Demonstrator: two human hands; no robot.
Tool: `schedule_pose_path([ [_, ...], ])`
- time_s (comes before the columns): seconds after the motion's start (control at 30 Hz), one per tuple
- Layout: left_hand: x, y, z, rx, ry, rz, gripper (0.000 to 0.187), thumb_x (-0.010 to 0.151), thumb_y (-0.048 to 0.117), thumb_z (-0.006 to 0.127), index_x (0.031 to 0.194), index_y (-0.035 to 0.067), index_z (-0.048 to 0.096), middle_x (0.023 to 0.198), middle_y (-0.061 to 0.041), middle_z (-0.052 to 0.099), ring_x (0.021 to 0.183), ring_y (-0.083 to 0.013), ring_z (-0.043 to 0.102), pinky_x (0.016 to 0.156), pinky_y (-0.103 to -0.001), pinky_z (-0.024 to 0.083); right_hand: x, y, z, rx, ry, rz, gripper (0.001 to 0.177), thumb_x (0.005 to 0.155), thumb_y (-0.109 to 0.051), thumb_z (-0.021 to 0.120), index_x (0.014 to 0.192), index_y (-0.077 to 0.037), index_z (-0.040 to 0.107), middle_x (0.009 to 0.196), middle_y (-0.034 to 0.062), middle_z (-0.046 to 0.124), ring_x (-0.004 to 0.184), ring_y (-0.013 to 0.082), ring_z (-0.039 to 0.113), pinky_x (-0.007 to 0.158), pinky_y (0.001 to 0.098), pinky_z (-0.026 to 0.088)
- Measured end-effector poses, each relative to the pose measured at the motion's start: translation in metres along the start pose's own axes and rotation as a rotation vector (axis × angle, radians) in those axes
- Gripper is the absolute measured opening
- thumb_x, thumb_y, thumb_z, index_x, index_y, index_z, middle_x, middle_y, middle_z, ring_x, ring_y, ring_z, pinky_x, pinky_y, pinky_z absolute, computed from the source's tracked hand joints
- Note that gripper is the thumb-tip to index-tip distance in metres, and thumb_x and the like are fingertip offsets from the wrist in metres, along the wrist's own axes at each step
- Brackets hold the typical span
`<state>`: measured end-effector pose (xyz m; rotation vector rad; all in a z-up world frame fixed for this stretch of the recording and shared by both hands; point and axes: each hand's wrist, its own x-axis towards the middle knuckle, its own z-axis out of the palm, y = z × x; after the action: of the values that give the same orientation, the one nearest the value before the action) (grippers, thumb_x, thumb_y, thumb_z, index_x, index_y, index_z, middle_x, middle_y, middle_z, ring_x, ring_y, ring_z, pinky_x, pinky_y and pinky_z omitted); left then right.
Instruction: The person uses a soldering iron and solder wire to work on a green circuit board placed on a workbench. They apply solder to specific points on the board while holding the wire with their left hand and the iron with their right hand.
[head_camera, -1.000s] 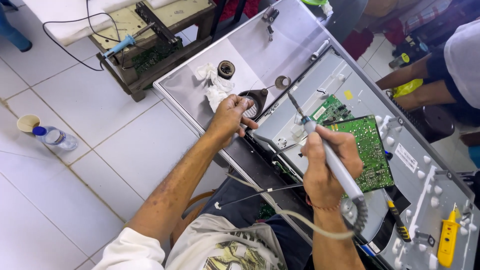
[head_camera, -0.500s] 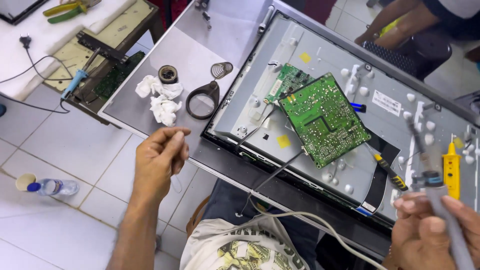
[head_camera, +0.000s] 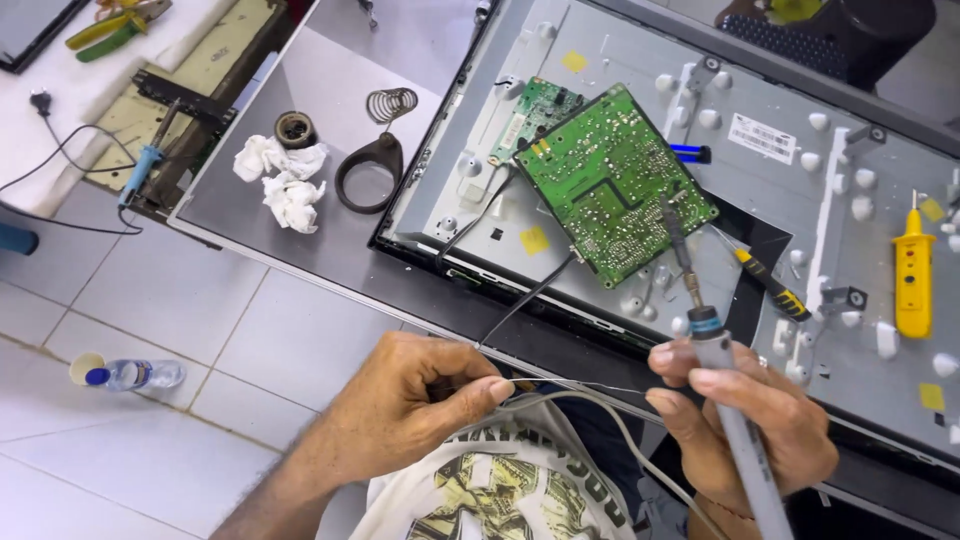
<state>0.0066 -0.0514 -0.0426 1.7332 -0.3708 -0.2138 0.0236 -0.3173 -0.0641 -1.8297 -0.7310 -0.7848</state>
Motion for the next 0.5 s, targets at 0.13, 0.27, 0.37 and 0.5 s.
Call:
schedule_pose_path([
  [0.13, 0.004, -0.002, 0.011, -0.030, -0.048, 0.013, 0.027, 0.092, 0.028, 0.063, 0.081, 0.006, 0.073, 0.051, 0.005, 0.053, 0.045, -0.0028, 0.037, 0.038, -0.022, 0.030, -0.002, 0.000, -0.004, -0.054, -0.081, -0.080, 0.023, 0.084, -0.010, 0.073, 0.101, -0.009, 0.057, 0.083, 0.0109, 0.072, 0.075, 0.0174, 0.078, 0.063, 0.0205, 0.067],
  [0.27, 0.009, 0.000, 0.022, 0.023, -0.009, 0.060, 0.025, 0.091, 0.027, 0.063, 0.083, 0.007, 0.076, 0.062, 0.003, 0.067, 0.049, -0.0045, 0.050, 0.041, -0.022, 0.039, 0.005, -0.014, -0.002, -0.145, -0.102, -0.038, 0.015, 0.083, -0.009, 0.072, 0.093, -0.007, 0.061, 0.078, 0.0123, 0.072, 0.069, 0.0181, 0.076, 0.065, 0.0261, 0.063],
  [0.37, 0.008, 0.000, 0.023, -0.059, 0.038, 0.044, 0.023, 0.089, 0.022, 0.065, 0.084, 0.004, 0.078, 0.063, 0.000, 0.070, 0.050, -0.0052, 0.053, 0.041, -0.021, 0.040, 0.003, -0.009, -0.003, -0.138, -0.117, -0.066, 0.016, 0.084, -0.007, 0.072, 0.096, -0.006, 0.061, 0.078, 0.0102, 0.072, 0.069, 0.0155, 0.076, 0.064, 0.0251, 0.064],
  [0.5, 0.002, -0.013, 0.019, -0.072, 0.151, 0.027, 0.018, 0.086, 0.019, 0.068, 0.082, 0.004, 0.078, 0.066, -0.001, 0.073, 0.055, -0.0072, 0.060, 0.048, -0.023, 0.047, 0.003, -0.011, 0.000, -0.084, -0.107, -0.082, 0.021, 0.082, -0.003, 0.075, 0.098, -0.008, 0.063, 0.085, 0.0070, 0.074, 0.076, 0.0132, 0.076, 0.071, 0.0249, 0.068],
])
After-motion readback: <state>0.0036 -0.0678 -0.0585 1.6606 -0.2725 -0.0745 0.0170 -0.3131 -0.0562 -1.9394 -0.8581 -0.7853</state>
